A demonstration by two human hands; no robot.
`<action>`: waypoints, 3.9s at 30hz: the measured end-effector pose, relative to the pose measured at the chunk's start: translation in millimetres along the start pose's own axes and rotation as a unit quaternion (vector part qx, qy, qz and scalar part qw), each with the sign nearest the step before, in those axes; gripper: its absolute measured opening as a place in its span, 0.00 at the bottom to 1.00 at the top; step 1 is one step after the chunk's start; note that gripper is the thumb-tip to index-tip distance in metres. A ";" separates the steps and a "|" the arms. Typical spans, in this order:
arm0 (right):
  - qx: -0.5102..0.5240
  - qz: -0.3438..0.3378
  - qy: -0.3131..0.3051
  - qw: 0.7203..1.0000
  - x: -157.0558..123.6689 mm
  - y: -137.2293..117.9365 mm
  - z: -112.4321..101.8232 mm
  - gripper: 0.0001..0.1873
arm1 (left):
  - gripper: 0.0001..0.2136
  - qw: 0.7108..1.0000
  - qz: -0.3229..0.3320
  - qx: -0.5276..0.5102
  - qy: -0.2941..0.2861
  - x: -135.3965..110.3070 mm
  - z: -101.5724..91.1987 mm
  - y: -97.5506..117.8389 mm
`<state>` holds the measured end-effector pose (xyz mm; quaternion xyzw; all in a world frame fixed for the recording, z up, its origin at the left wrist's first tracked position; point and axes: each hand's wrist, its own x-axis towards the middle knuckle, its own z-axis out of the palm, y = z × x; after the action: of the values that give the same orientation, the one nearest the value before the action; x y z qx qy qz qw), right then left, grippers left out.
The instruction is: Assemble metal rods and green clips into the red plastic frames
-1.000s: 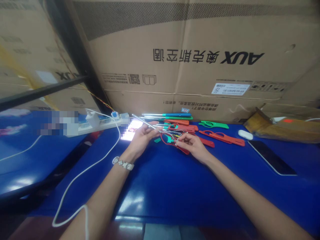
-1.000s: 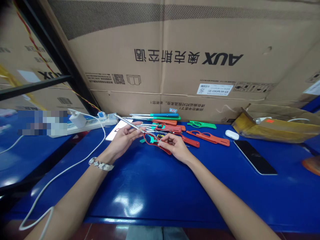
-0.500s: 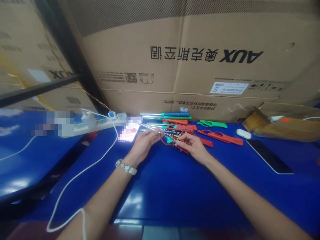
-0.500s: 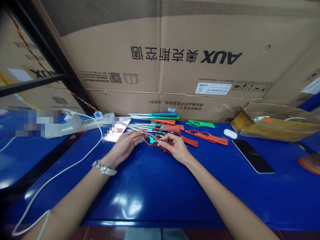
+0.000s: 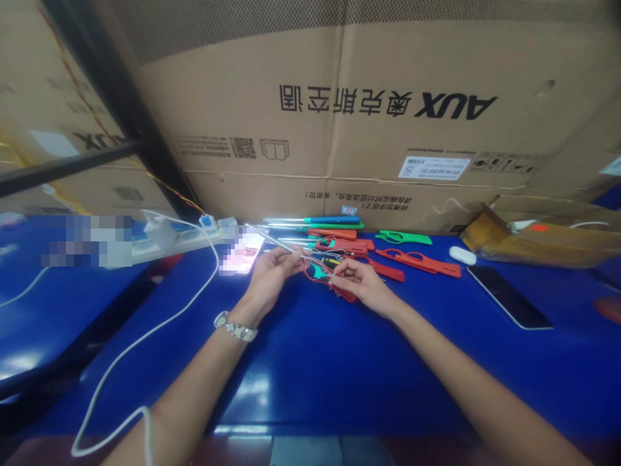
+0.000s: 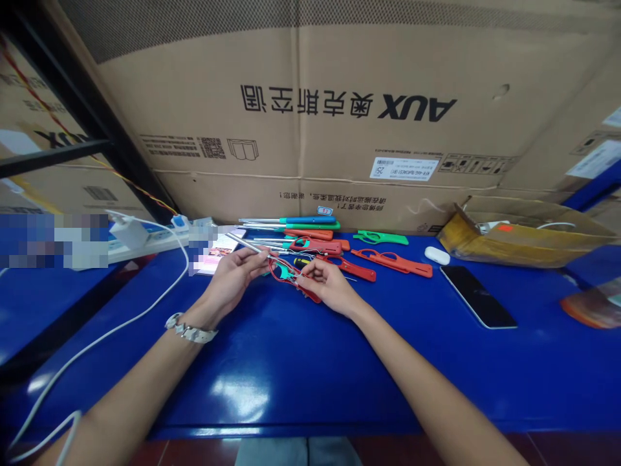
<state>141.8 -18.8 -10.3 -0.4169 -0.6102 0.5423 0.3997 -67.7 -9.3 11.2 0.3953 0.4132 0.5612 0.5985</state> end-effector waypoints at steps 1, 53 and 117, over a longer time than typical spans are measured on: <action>0.004 0.002 -0.005 1.000 0.1 -0.6 0.3 0.19 | 0.13 1.000 0.007 0.004 -0.001 -0.1 0.2 -0.6; -0.167 -0.162 0.006 0.972 -0.8 -12.8 14.9 0.19 | 0.15 0.996 0.039 0.066 -0.037 -7.7 9.1 2.6; -0.193 -0.271 0.147 0.931 0.7 -3.8 25.5 0.03 | 0.16 0.998 0.028 0.059 -0.014 -9.3 10.9 2.1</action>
<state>117.3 -26.8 -8.8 -0.3802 -0.7272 0.2172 0.5286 -58.5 -18.6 17.4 0.4490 0.4255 0.5467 0.5643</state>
